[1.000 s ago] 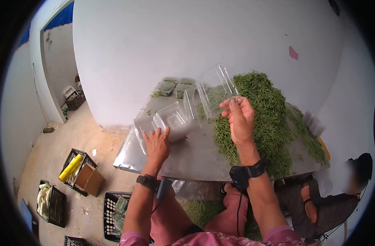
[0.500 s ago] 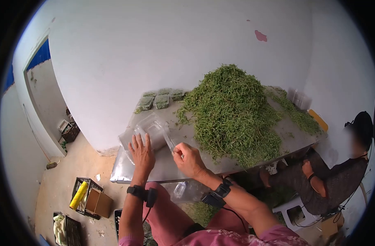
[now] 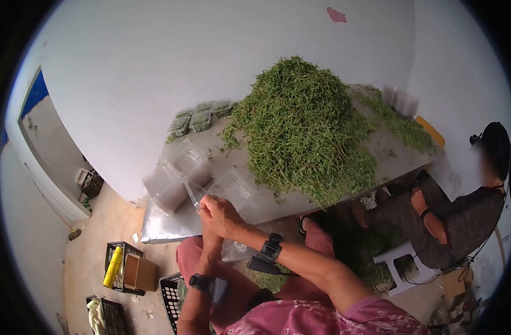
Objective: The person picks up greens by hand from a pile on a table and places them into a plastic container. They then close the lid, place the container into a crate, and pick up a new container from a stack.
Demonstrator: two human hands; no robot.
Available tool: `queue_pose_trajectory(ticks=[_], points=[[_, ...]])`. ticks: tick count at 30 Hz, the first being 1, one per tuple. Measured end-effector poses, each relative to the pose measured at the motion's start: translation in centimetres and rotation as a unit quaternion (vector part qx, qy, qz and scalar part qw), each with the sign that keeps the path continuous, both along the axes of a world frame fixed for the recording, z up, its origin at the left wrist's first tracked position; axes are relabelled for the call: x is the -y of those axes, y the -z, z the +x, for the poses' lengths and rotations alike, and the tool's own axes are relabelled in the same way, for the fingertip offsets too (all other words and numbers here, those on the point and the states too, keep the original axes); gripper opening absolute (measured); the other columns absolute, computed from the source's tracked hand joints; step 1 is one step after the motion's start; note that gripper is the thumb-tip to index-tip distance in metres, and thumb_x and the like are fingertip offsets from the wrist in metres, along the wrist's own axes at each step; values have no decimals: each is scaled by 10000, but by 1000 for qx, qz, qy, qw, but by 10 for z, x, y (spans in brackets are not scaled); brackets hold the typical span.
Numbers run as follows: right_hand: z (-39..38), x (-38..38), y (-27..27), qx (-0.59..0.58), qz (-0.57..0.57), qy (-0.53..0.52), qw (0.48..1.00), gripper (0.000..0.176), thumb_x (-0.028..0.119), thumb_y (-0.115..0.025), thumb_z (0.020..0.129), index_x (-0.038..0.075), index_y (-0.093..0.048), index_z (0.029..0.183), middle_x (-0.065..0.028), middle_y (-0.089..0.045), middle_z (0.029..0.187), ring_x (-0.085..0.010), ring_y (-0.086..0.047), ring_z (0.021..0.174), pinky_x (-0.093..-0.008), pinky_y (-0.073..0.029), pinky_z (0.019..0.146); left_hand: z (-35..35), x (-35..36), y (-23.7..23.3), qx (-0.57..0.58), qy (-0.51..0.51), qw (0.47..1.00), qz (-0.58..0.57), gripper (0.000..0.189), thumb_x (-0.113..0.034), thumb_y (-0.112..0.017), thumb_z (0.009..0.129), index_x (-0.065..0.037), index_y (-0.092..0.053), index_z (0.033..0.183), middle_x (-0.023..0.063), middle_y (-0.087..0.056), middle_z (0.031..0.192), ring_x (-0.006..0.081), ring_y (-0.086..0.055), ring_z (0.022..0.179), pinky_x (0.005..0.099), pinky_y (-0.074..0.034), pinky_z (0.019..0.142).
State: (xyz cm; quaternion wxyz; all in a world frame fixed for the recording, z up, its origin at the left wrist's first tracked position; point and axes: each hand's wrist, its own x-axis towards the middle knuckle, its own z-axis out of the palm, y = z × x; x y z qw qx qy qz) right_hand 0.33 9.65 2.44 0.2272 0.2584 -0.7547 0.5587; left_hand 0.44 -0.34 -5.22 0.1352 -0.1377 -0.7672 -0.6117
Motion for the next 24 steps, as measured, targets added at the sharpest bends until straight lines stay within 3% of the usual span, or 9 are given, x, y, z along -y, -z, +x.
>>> queue_pose_trajectory(ticks=[6,11,14,15,18,21,22,24], points=[[6,3,6,-52,46,-31,997,239,119,-685,793,20,-526,942,-169,-631,880,-387,-615,881,-480,-475,770,-14,12,25,24,-50,998,5,510,-93,-651,850,43,-402,1273,102,-588,988,191,-580,921,294,-480,785],[17,-14,5,-88,72,-5,993,201,101,-656,799,47,-545,958,-118,-629,882,-335,-607,901,-449,-457,779,-23,23,34,35,-90,995,18,528,-108,-627,881,54,-381,1320,101,-610,952,188,-599,869,281,-496,735],[19,-41,5,-93,76,3,993,127,91,-608,828,52,-560,939,-115,-631,887,-334,-605,904,-448,-457,778,-15,4,8,99,-129,981,107,560,-125,-603,909,67,-350,1371,106,-631,920,186,-617,813,271,-510,678],[18,-51,8,-97,92,21,991,136,76,-612,827,45,-564,951,-121,-629,896,-339,-606,901,-445,-465,777,-10,-2,0,140,-135,970,147,646,-142,-605,914,77,-280,1428,154,-646,983,185,-642,793,263,-518,616],[15,-74,11,-104,120,57,986,151,46,-615,825,35,-579,971,-130,-624,916,-347,-605,900,-442,-472,782,-7,-8,-9,168,-129,966,151,638,-154,-619,902,83,-304,1405,160,-657,905,181,-660,694,244,-498,522],[13,-88,15,-87,119,69,987,153,43,-606,820,39,-588,972,-129,-618,921,-345,-594,915,-451,-455,796,-6,-10,-10,160,-134,965,160,633,-167,-625,898,88,-323,1392,161,-660,871,182,-657,676,245,-497,521],[11,-91,17,-80,125,72,986,164,38,-607,818,38,-590,981,-133,-615,926,-349,-591,918,-452,-455,799,-6,-9,-10,169,-131,964,156,641,-204,-646,899,45,-343,1406,164,-675,984,193,-676,722,231,-501,541],[11,-95,16,-58,126,78,987,165,35,-613,816,27,-592,979,-154,-613,929,-369,-588,911,-452,-465,808,-5,-9,-12,160,-135,967,143,646,-209,-650,898,36,-344,1411,169,-670,1007,189,-674,739,233,-502,551]])
